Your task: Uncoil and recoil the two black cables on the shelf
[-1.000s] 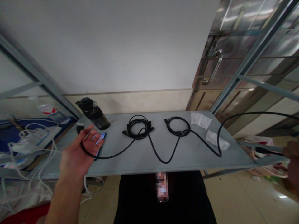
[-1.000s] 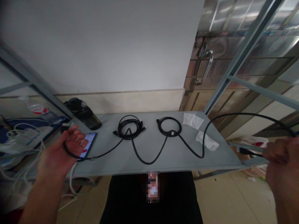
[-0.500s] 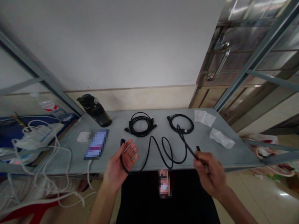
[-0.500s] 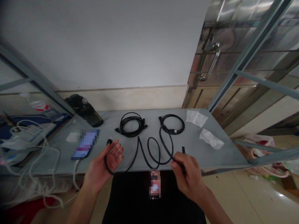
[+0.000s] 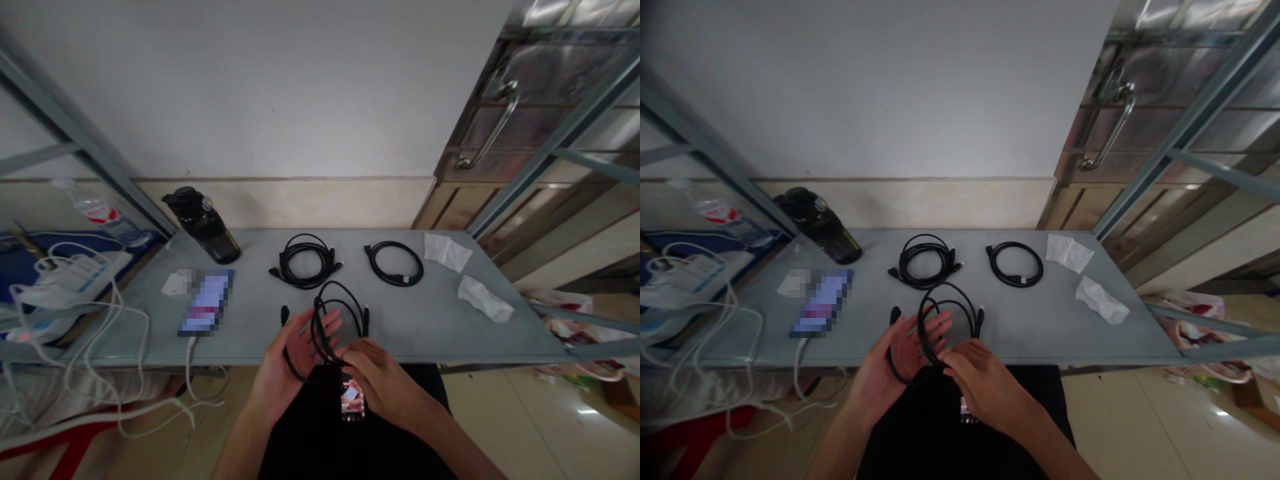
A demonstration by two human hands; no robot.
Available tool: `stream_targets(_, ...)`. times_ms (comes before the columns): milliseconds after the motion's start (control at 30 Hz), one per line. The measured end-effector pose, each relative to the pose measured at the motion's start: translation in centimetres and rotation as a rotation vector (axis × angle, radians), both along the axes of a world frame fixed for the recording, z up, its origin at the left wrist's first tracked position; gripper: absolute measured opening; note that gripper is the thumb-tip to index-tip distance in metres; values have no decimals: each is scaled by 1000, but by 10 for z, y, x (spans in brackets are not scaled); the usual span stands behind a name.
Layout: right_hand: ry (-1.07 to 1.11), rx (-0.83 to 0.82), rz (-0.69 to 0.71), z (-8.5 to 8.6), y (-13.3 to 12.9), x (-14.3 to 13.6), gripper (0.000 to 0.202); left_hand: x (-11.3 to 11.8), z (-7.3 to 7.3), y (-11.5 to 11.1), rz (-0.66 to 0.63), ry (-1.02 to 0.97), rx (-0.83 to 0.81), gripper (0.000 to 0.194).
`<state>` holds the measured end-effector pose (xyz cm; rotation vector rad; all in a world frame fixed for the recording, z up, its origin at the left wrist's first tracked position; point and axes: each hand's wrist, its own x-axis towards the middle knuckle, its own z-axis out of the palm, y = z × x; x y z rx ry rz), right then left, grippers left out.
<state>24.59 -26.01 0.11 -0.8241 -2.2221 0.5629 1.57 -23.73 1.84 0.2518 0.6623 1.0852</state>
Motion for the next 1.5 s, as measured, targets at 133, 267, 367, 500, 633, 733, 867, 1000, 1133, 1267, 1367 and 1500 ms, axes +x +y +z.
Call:
stream_targets(133,-55,34,18,-1,1,-10,15,5,3,1,-42,-29,16,41)
stream_targets(267,-44,81,20,-2,5,-12,10,7,13,1,-99,-37,114,37)
stream_targets(367,-59,181,42,1,15,-12,11,9,28,10,-138,-54,203,38)
stream_targets(500,-157,395,26,10,40,-12,20,5,56,39,-329,-154,312,36)
stream_targets(633,-247,592,-22,18,80,-15,29,-3,82,80,-500,-147,368,42)
stream_targets(733,-294,648,-55,19,114,-21,22,-5,90,115,-498,-106,360,49)
stream_targets(867,-322,602,-109,19,157,-32,12,-11,81,161,-367,-17,296,43)
stream_targets(1000,-322,567,-44,14,192,-39,17,-33,58,193,-238,107,271,41)
stream_targets(1133,-323,506,-19,-6,221,-34,28,-48,36,210,-181,170,232,46)
stream_targets(1267,-206,363,-80,-27,239,-22,34,-42,23,218,-183,173,215,38)
stream_targets(1367,-96,272,-128,-35,244,-15,42,-33,17,225,-162,170,214,25)
stream_targets(1500,-33,211,-250,-39,243,-13,49,-25,10,235,-28,231,168,15)
